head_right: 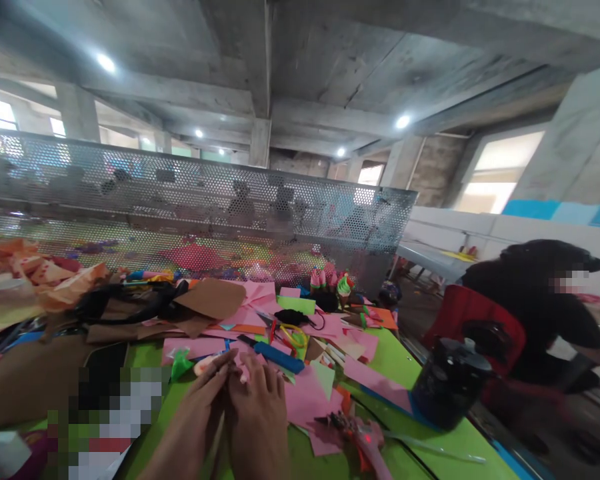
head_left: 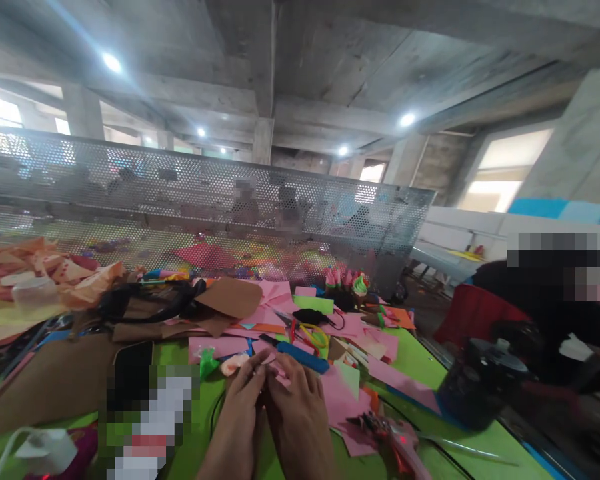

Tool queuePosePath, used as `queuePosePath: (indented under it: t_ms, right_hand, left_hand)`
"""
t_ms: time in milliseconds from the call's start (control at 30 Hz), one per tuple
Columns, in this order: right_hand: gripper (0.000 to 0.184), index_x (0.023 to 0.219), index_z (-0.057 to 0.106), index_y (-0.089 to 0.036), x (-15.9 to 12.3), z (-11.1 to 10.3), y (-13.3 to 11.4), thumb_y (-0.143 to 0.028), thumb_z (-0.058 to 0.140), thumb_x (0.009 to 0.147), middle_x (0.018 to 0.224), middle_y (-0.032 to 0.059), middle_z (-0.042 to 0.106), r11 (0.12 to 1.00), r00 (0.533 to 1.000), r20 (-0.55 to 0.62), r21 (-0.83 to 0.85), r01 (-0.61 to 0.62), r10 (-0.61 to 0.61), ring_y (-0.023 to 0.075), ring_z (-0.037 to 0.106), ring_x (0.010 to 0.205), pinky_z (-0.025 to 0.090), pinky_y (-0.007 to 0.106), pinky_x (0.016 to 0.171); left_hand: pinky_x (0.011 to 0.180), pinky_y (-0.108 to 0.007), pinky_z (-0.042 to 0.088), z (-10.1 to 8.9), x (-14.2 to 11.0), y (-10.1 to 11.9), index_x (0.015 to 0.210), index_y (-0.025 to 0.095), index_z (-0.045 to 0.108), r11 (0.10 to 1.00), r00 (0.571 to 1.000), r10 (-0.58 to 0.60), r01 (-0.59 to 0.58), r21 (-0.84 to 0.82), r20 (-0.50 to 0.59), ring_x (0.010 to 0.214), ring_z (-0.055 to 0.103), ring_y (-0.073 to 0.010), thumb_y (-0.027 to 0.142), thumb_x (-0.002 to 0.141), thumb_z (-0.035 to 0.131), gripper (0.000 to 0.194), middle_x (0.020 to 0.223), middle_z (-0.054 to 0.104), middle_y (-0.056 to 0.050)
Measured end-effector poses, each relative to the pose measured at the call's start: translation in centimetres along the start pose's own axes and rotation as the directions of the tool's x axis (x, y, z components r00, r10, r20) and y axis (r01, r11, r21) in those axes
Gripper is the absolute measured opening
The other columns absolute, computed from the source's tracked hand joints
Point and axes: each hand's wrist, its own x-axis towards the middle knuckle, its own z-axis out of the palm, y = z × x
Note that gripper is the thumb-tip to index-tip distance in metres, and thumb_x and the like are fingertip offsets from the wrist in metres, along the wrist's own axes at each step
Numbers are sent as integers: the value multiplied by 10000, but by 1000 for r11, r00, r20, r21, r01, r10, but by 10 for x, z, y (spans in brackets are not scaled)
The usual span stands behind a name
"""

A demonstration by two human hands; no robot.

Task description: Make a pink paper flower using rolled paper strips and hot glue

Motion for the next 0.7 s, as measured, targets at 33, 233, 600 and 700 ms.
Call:
queuePosePath:
  t_ms: [33,233,600,700]
  right_hand:
    - [360,1232,636,-312,-2,1,3,-196,551,903,1331,101,551,1000,1000,16,12,-2,2,311,531,1123,486,489,892]
    - [384,1244,635,-347,-9,3,30,-237,579,880,1427,80,483,989,991,129,150,18,-37,252,608,1066,559,366,832]
    - [492,1348,541,-307,-22,-1,35,-277,593,860,1449,108,491,985,976,148,-30,167,-161,306,570,1200,534,400,884]
    - [566,1391,499,-308,-25,-2,39,-300,622,839,1472,106,467,989,973,180,2,149,-147,306,551,1231,523,391,915]
  left_hand:
    - [868,-346,538,-1,-1,2,1056,186,740,1000,1000,0,0,23,0,1111,638,-313,435,682,762,449,1098,736,-120]
    - [817,-336,552,-15,8,-5,956,164,778,969,996,88,-80,234,-23,1000,682,-316,515,666,741,457,1003,766,-113]
    - [936,-357,479,-27,11,-4,1037,171,732,928,989,115,-142,344,96,1023,646,-285,522,711,688,481,1088,724,-116]
    - [800,-299,511,-27,8,-10,927,171,735,954,995,22,-51,294,101,886,659,-245,559,687,724,457,898,734,-75]
